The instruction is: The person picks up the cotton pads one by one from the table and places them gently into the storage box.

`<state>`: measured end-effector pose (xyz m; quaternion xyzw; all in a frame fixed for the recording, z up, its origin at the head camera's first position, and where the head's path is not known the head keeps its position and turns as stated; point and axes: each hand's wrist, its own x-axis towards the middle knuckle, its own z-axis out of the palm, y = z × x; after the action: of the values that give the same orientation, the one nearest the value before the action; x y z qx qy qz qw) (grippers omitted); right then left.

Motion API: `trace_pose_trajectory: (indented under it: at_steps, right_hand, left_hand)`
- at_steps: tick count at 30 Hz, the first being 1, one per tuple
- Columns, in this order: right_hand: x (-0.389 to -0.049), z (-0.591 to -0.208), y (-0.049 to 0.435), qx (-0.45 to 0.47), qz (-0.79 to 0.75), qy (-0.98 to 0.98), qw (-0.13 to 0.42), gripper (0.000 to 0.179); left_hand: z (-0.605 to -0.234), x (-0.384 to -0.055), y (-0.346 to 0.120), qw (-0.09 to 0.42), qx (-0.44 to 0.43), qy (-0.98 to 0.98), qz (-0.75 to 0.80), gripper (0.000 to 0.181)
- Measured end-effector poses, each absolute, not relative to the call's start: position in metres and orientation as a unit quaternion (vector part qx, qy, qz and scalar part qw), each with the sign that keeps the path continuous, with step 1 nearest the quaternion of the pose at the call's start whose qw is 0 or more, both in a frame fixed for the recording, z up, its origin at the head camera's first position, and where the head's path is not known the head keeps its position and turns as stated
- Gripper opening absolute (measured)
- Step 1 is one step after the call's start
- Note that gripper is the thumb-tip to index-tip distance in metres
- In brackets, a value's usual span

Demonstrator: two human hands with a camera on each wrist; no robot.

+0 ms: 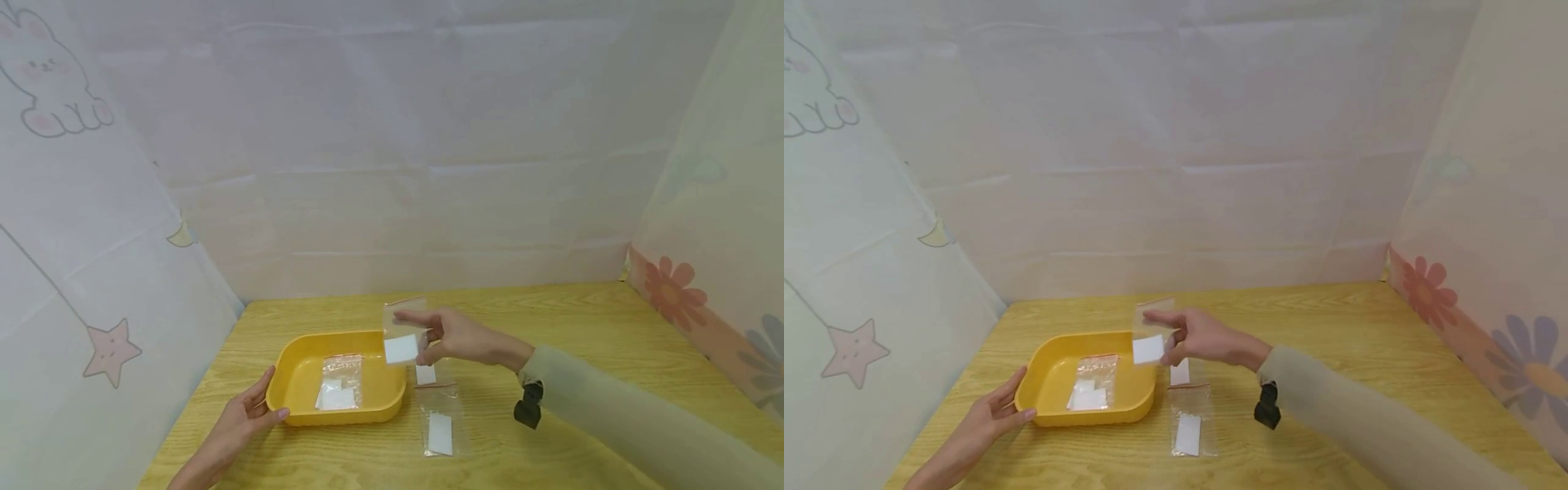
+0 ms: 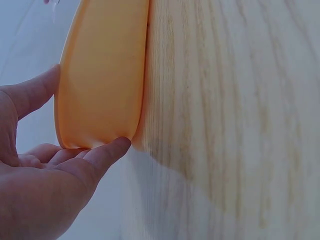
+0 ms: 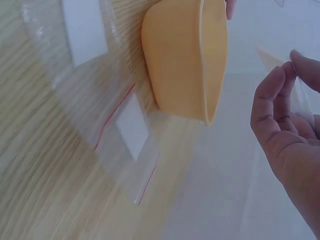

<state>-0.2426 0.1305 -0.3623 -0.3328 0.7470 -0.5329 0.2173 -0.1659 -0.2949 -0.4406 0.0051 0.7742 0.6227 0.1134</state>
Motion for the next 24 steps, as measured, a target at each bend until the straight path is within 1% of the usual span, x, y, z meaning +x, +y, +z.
trace_pose_trajectory:
  at_steps: [5,10,19,24]
  right_hand:
    - [-0.253,-0.363,0.105,-0.344,-0.526,0.737,0.249,0.088]
    - [-0.261,-0.367,0.08,-0.346,-0.513,0.74,0.263,0.087]
    - [-0.264,-0.38,0.036,-0.298,-0.52,0.743,0.299,0.084]
    - [-0.264,-0.39,0.019,-0.265,-0.534,0.741,0.309,0.083]
  left_hand:
    - [-0.441,-0.166,-0.295,0.113,0.007,0.774,0.623,0.094]
    - [-0.441,-0.166,-0.294,0.112,0.011,0.773,0.625,0.093]
    - [-0.442,-0.167,-0.295,0.111,0.006,0.775,0.622,0.093]
    - [-0.441,-0.166,-0.295,0.113,0.004,0.776,0.621,0.093]
